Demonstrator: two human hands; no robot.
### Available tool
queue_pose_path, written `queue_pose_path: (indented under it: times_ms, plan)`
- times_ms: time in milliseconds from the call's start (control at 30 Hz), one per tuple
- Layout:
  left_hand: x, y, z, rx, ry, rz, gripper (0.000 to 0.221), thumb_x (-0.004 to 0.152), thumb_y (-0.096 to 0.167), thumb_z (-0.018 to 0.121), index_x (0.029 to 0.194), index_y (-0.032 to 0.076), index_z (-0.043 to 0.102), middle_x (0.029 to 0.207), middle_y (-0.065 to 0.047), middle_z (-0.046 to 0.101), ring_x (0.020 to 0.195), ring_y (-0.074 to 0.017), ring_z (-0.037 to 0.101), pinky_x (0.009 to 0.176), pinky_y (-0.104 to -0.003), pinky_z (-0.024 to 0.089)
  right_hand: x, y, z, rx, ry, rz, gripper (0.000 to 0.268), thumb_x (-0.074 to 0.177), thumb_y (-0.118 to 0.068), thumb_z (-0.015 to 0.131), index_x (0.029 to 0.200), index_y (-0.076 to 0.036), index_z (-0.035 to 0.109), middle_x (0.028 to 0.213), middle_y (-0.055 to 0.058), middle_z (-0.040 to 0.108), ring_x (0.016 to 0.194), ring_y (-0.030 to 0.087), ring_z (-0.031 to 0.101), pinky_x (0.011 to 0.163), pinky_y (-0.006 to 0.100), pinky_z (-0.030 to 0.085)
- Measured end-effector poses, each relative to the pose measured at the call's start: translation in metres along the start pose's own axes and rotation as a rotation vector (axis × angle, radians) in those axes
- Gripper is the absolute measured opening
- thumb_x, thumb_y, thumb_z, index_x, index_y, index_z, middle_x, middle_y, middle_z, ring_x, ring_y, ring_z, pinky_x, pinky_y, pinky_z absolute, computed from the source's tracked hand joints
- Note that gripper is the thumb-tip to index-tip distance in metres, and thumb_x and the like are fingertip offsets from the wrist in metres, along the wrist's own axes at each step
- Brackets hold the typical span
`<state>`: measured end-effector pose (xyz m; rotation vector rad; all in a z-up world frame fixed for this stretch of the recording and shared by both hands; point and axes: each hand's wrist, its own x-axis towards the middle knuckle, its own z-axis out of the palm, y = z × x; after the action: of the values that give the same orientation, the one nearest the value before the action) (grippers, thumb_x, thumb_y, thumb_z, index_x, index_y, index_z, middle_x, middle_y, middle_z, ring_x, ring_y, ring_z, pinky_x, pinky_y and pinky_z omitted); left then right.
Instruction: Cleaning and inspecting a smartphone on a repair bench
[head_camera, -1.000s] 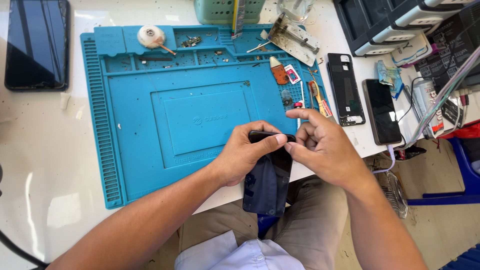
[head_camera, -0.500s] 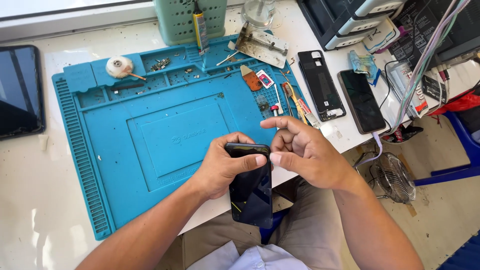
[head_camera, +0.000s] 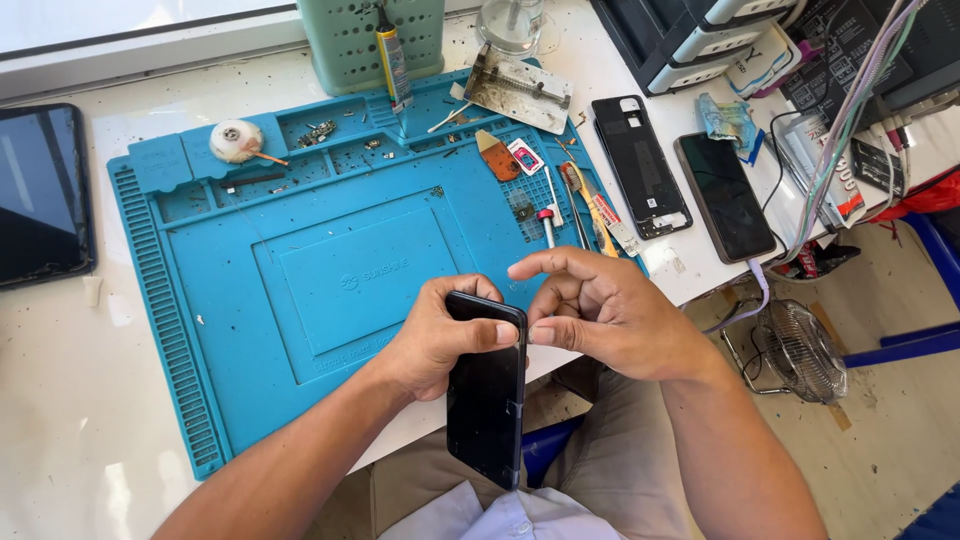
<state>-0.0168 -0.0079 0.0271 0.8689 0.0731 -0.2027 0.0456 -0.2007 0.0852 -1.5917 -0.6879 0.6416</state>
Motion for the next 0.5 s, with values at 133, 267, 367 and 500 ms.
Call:
queue_pose_path:
  times_ms: [133,267,367,500]
  plan:
    - [-0.0079,0.011,0.0095,-0.029,-0.018,-0.008,0.028,0.06,0.002,0.089,0.072,-0.002,0.064,0.053,-0.008,0.058,0.048,-0.0113,0.059,0.043,-0.022,0.053,-0.0011,0.0015,0.0005,-0.003,-0.002,0.005,0.052,0.088,-0.003,0.075,0.136,0.006,0.057,0.079,0.013,0.073,0.053,0.005,0.05,0.049,0.02,0.044]
    - [-0.0109,0.0121,0.0102,-0.068,-0.058,-0.022,0.029,0.06,0.003,0.088,0.073,-0.002,0.063,0.053,-0.008,0.056,0.048,-0.0115,0.058,0.043,-0.023,0.053,-0.0008,0.0049,0.0019,0.005,0.003,-0.001,0.05,0.087,-0.003,0.076,0.133,0.005,0.059,0.079,0.014,0.074,0.051,0.006,0.05,0.048,0.02,0.043]
    - [-0.0114,0.0106,0.009,-0.113,-0.095,-0.029,0.028,0.061,0.004,0.087,0.074,-0.002,0.062,0.053,-0.008,0.054,0.048,-0.0117,0.057,0.043,-0.023,0.053,0.0001,0.0016,0.0055,0.004,0.014,-0.008,0.05,0.086,-0.003,0.077,0.132,0.005,0.059,0.079,0.014,0.075,0.051,0.006,0.05,0.048,0.02,0.043]
    - [-0.0097,0.0089,0.0045,-0.182,-0.163,-0.039,0.029,0.061,0.006,0.086,0.073,-0.001,0.06,0.053,-0.006,0.053,0.048,-0.0112,0.056,0.043,-0.022,0.053,0.0014,0.0047,0.0099,0.028,0.022,-0.019,0.051,0.084,-0.002,0.079,0.131,0.004,0.059,0.078,0.015,0.075,0.05,0.006,0.051,0.048,0.02,0.044]
